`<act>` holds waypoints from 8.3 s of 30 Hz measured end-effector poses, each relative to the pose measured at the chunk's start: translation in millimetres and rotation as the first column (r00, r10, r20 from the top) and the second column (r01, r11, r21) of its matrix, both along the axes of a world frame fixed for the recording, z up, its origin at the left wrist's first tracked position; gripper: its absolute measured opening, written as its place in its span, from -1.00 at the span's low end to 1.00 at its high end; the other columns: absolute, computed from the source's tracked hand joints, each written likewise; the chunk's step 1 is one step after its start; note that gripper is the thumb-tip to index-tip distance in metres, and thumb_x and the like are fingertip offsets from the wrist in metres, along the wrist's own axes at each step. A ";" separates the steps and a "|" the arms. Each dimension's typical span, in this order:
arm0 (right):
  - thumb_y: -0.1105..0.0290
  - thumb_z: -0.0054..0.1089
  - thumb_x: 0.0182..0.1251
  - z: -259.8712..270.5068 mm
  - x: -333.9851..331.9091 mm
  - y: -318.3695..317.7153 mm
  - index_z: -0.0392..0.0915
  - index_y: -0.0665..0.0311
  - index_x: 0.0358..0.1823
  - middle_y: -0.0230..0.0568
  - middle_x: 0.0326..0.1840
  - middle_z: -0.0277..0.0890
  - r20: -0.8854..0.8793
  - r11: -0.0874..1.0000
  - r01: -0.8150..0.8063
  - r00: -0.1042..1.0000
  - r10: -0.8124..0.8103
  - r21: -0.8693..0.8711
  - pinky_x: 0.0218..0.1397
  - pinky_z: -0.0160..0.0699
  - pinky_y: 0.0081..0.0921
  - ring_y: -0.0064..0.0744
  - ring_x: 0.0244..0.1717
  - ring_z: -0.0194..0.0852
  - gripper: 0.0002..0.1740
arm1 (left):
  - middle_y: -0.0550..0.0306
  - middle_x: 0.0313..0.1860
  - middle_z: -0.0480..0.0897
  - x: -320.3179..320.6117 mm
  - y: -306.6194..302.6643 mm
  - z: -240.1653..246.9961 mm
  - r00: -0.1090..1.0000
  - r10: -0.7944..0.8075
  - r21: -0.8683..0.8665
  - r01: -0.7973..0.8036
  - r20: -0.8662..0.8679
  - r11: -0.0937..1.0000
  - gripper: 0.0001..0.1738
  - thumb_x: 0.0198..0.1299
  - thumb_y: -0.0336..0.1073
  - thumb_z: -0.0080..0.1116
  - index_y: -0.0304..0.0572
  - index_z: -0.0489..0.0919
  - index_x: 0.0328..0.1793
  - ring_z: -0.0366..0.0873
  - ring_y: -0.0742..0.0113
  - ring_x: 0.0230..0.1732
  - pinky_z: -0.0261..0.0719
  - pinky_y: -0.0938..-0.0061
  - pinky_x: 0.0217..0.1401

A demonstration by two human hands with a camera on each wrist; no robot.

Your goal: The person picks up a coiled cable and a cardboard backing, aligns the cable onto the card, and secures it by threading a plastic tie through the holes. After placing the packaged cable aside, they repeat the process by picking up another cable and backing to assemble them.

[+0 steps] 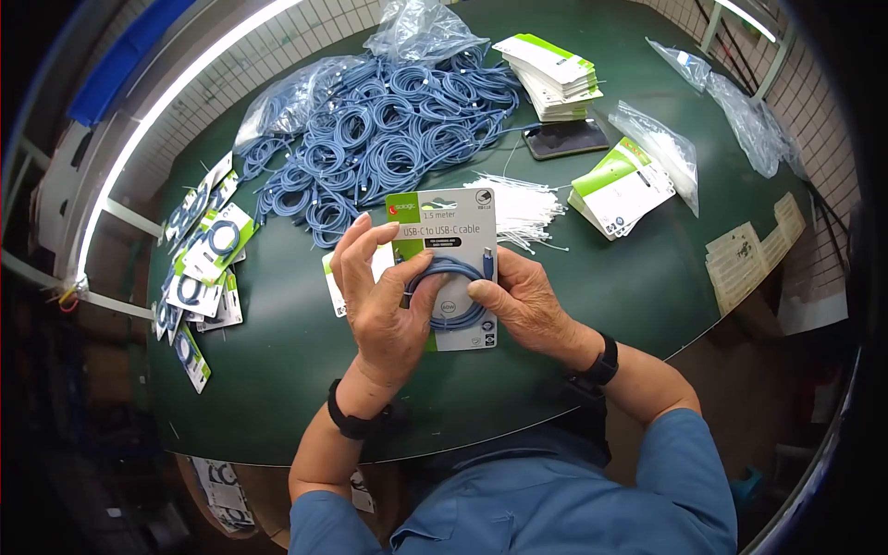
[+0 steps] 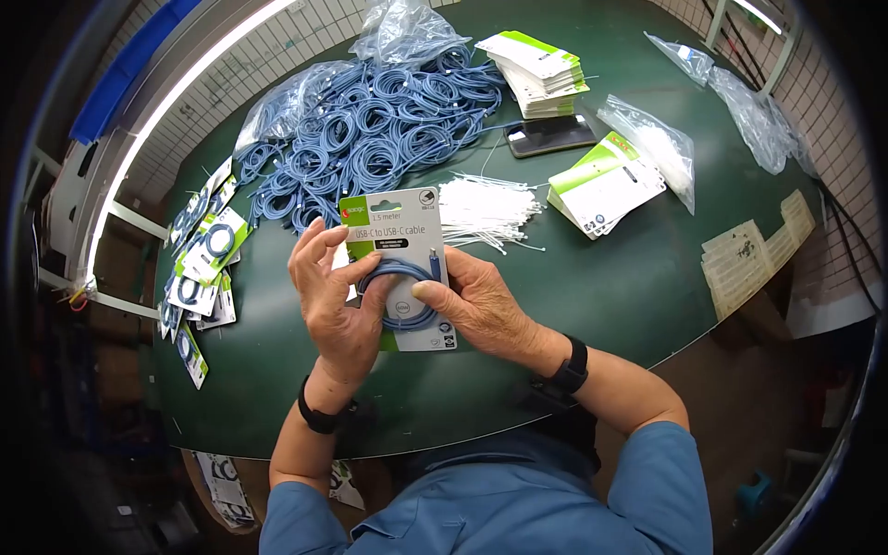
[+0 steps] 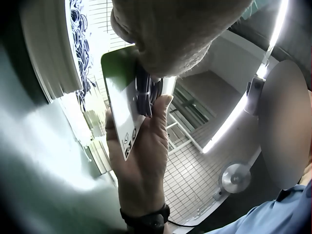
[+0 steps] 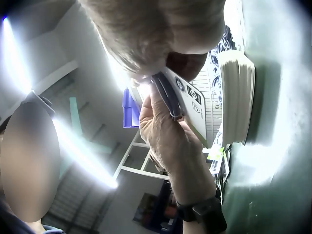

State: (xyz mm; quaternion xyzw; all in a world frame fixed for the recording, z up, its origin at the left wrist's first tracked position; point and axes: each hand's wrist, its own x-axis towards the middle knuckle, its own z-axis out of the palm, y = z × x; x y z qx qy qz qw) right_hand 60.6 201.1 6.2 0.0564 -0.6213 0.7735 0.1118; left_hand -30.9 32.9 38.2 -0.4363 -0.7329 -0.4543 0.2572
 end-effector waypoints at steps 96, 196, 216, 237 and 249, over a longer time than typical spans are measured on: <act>0.17 0.44 0.48 37.0 -11.4 48.4 0.45 0.38 0.43 -0.05 0.33 0.59 -0.290 0.934 0.357 0.891 -0.350 -0.033 0.31 0.57 -0.33 -0.35 0.30 0.54 -0.35 | 0.08 -0.10 0.80 -5.5 -26.0 19.1 0.534 -0.355 0.338 0.133 0.767 0.932 -0.40 0.06 -0.55 0.55 -0.29 0.59 0.27 0.76 0.42 -0.08 0.73 0.52 0.00; 0.43 0.46 0.32 -18.2 -33.0 86.4 0.75 0.32 -0.05 -0.26 -0.31 0.70 -0.113 0.525 0.333 0.907 -0.406 0.783 -0.20 0.63 -0.52 -0.41 -0.36 0.63 -0.79 | -0.06 -0.04 0.75 -3.6 -38.6 -2.7 0.265 -0.378 0.330 0.210 0.887 0.920 -0.68 0.43 -0.45 0.26 -0.49 0.54 0.22 0.72 0.41 -0.35 0.71 0.65 -0.52; 0.34 0.49 0.25 -22.7 -45.2 66.9 0.82 0.13 -0.26 -0.38 -0.18 0.67 -0.359 0.052 0.413 0.842 -0.403 0.909 -0.02 0.63 -0.28 -0.20 -0.01 0.58 -0.92 | -0.10 0.02 0.72 1.5 -42.0 -11.2 0.086 -0.435 0.401 0.263 0.896 0.877 -0.59 0.46 -0.46 0.24 -0.49 0.43 0.33 0.74 0.40 -0.28 0.75 0.61 -0.54; 0.47 0.36 0.48 21.4 -31.4 60.3 0.65 0.28 -0.11 -0.24 -0.24 0.73 0.154 0.921 0.350 0.914 -0.376 0.171 -0.39 0.47 -0.69 -0.65 -0.40 0.58 -0.92 | -0.42 0.18 0.69 1.7 -66.7 8.2 0.711 -0.577 0.452 0.393 0.402 0.800 -0.77 0.45 -0.53 0.23 -0.33 0.41 0.08 0.79 0.13 -0.09 0.83 0.46 -0.30; 0.41 0.41 0.48 74.7 -33.5 16.4 0.63 0.33 -0.03 -0.19 -0.24 0.74 0.198 1.000 -0.009 0.980 0.011 -0.012 -0.35 0.45 -0.76 -0.68 -0.38 0.53 -0.82 | -0.33 0.08 0.78 -32.1 -70.3 4.6 0.993 -0.117 0.111 0.116 0.004 0.987 -0.75 0.35 -0.51 0.37 -0.32 0.49 0.00 0.79 -0.19 0.16 0.74 0.13 0.24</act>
